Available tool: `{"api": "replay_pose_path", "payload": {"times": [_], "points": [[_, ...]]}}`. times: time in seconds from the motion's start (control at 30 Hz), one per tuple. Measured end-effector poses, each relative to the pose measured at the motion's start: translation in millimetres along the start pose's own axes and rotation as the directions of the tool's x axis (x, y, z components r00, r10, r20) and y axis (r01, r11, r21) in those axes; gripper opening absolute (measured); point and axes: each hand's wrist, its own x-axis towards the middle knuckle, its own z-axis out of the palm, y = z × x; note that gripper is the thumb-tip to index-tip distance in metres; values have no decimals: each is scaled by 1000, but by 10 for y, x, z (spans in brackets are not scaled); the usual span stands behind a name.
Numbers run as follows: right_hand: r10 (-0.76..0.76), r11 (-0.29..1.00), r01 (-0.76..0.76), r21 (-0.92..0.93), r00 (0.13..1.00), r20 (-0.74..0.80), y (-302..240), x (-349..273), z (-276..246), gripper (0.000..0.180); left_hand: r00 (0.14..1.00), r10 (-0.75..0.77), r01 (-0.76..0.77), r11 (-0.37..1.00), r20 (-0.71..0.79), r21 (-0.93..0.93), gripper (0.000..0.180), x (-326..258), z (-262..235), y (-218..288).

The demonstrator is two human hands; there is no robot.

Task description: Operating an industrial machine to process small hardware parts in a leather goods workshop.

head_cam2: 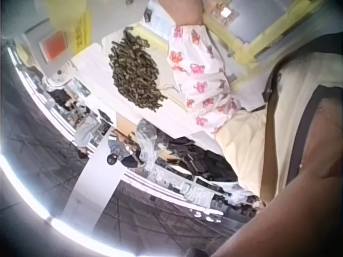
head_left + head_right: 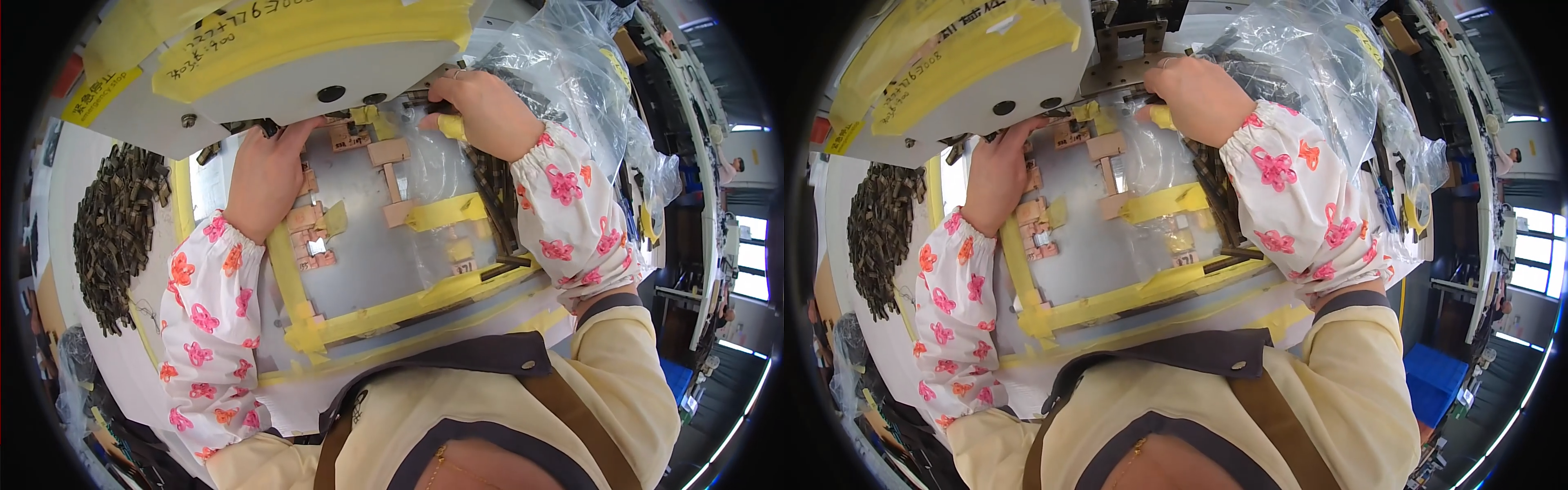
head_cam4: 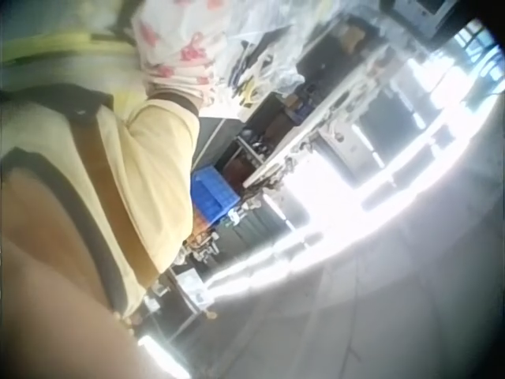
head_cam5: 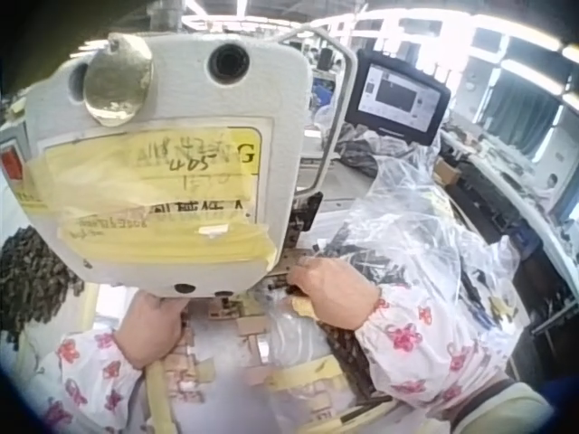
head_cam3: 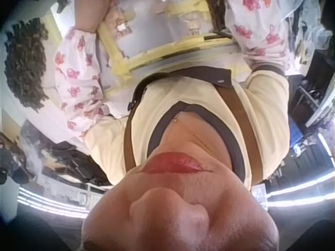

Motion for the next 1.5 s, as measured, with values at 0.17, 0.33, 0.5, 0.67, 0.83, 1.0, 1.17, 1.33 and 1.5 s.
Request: {"api": "replay_pose_path", "payload": {"times": [0.17, 0.33, 0.5, 0.67, 0.83, 1.0, 1.17, 1.33, 1.5], "points": [[-2, 1000, 2, 5, 996, -91, 85, -5, 32, 16, 1000, -6, 6, 1000, 18, -8, 46, -2, -6, 1], [-22, 982, 34, -184, 997, 70, 44, 13, 33, 13, 999, -34, 34, 999, 36, 4, 41, -18, 11, 9], [-66, 974, 65, -219, 998, 1, 29, 21, 54, 13, 996, -73, 77, 995, 57, -68, 21, 29, -51, 85], [-61, 998, 64, 16, 989, -137, -122, -10, 17, 13, 984, -135, 150, 981, 119, -125, 21, 39, -101, 101], [-26, 857, 62, 512, 997, -77, -287, 118, 127, 18, 993, -100, 110, 978, 64, -180, 26, 13, -63, 60], [88, 749, -65, 660, 996, -2, -234, 115, 245, 17, 989, -27, 26, 1000, 146, 10, 30, 75, -87, 129], [92, 797, -28, 604, 993, -76, -251, 114, 281, 13, 996, -10, 8, 1000, 94, 21, 28, 42, -92, 134], [17, 879, -6, 477, 1000, -19, -222, 96, 206, 20, 995, -26, 28, 999, 100, -17, 26, 41, -103, 144], [-55, 893, 106, 438, 990, -128, -180, 92, 232, 19, 996, -14, 14, 1000, 86, -1, 25, 49, -90, 148]]}}
